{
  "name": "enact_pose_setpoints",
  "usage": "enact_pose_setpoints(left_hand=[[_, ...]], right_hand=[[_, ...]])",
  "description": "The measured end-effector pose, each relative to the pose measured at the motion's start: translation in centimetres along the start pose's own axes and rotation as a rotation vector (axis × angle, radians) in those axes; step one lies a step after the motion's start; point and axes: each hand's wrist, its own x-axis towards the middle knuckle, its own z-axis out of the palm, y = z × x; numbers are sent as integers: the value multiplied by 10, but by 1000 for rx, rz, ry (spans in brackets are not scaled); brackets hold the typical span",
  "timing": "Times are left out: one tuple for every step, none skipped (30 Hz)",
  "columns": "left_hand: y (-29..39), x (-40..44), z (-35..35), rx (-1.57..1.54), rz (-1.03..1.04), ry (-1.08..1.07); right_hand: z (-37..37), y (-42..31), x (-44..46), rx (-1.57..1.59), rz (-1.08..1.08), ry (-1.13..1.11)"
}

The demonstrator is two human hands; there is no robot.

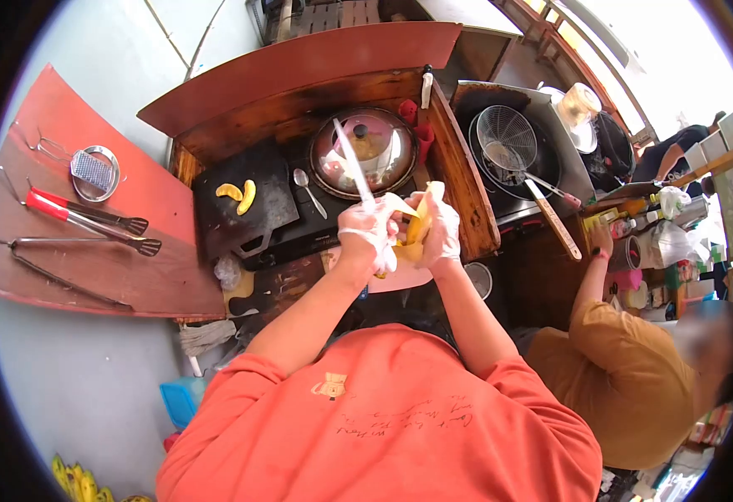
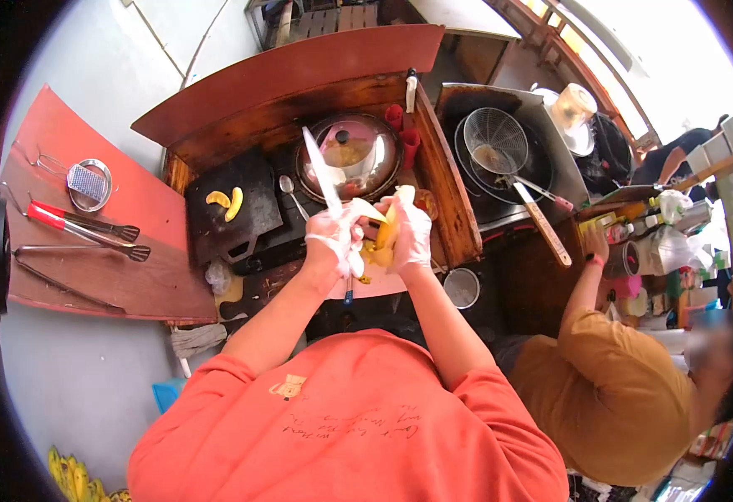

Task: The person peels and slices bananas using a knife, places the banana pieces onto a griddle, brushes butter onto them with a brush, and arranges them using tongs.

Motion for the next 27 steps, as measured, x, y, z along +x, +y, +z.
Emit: enact_pose_setpoints(left_hand=[[-2, -4, -6, -96, 2, -4], [-5, -9, -10, -52, -13, 97], [-10, -13, -19, -48, -3, 109], [-19, -15, -32, -43, 8, 121], [-30, -13, -49, -106, -28, 96], [-29, -20, -48, -21, -34, 141], [-35, -20, -54, 92, -38, 137], [-42, -17, -60, 204, -42, 133], [-46, -13, -61, 206, -44, 133], [-49, -7, -61, 601, 242, 163], [-52, 0, -62, 991, 535, 190], [-17, -16, -32, 1022, 422, 285], [-10, -17, -26, 1052, 558, 266], [-7, -15, -24, 1081, 693, 246], [-7, -6, -16, 745, 780, 41], [-6, -9, -14, 1007, 641, 22], [-6, -12, -10, 978, 565, -50], [8, -20, 3, 946, 490, -123], [6, -17, 6, 944, 492, -118], [1, -14, 6, 990, 447, -106], [-3, -11, 7, 1037, 399, -96], [-8, -9, 7, 1038, 396, -99], [-13, -6, 8, 1054, 484, -87], [-14, -5, 10, 1067, 573, -75], [-14, -5, 11, 1067, 571, -77], [-13, -5, 12, 1050, 584, -113], [-12, -6, 14, 1033, 596, -148]], right_hand=[[-7, 9, 12, 182, -70, 45], [-18, 10, 22, 175, -133, 133], [-38, 13, 36, 362, -120, -22], [-39, 7, 37, 548, -109, -180], [-41, 2, 34, 488, -109, 42], [-38, 0, 32, 493, -113, 47], [-37, -2, 31, 477, -116, 46], [-36, -2, 31, 458, -119, 45], [-35, -2, 31, 454, -114, 36], [-34, -1, 31, 454, -113, 38], [-32, 0, 32, 368, -116, 29], [-29, -2, 31, 281, -118, 17], [-24, -4, 30, 232, -102, 19], [-17, -7, 26, 230, -96, 17], [-10, -9, 22, 198, -120, -31], [-4, -11, 19, 166, -144, -81], [-2, -12, 18, 139, -142, -87], [1, -13, 19, 136, -138, -93], [4, -13, 20, 58, -191, -102], [5, -14, 21, -17, -246, -109], [5, -14, 20, -11, -254, -130], [4, -15, 21, -10, -253, -127], [5, -15, 22, -21, -261, -123], [5, -16, 22, -33, -269, -120], [6, -17, 21, -33, -269, -117], [6, -19, 20, -23, -240, -89], [6, -21, 20, -12, -212, -61]])
